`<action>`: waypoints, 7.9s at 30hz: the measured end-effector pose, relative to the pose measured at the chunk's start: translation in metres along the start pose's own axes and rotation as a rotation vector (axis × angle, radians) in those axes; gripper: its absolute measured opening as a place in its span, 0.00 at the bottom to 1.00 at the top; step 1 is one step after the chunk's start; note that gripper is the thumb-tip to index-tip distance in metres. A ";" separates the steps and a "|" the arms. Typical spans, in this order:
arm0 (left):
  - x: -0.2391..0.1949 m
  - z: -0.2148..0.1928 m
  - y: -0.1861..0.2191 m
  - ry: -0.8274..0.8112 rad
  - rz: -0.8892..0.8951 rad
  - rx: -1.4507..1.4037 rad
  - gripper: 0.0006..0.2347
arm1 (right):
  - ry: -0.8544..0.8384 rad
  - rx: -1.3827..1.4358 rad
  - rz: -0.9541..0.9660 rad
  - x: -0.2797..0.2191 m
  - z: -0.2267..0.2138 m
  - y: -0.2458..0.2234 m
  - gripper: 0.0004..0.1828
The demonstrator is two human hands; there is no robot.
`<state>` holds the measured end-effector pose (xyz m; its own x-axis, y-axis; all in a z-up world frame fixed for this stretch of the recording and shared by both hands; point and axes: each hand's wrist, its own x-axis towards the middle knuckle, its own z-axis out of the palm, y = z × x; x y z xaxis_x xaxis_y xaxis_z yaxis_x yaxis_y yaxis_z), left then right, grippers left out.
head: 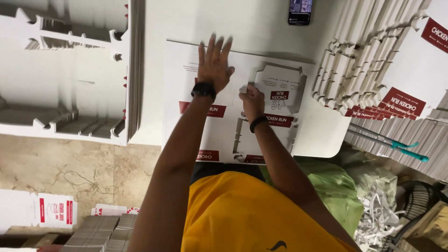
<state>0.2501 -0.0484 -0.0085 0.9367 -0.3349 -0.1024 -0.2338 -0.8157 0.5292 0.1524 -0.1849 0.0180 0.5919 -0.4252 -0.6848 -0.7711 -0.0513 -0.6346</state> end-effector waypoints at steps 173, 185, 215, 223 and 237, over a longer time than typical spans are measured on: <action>-0.174 -0.100 -0.092 -0.081 -0.589 -1.109 0.25 | -0.473 -0.233 0.341 -0.053 0.104 -0.043 0.21; -0.265 -0.128 -0.041 -0.150 -0.659 -0.852 0.22 | -0.483 -0.213 0.170 -0.050 0.113 -0.004 0.21; -0.242 -0.020 -0.155 -0.622 -0.592 -0.061 0.24 | -0.806 -0.771 -0.014 -0.118 0.106 -0.010 0.23; -0.244 -0.018 -0.118 -0.523 -0.630 0.117 0.13 | -0.857 -0.951 0.210 -0.123 0.113 -0.066 0.20; -0.326 0.018 -0.071 0.574 -0.971 -0.445 0.17 | -0.728 -0.801 0.087 -0.131 0.124 -0.021 0.20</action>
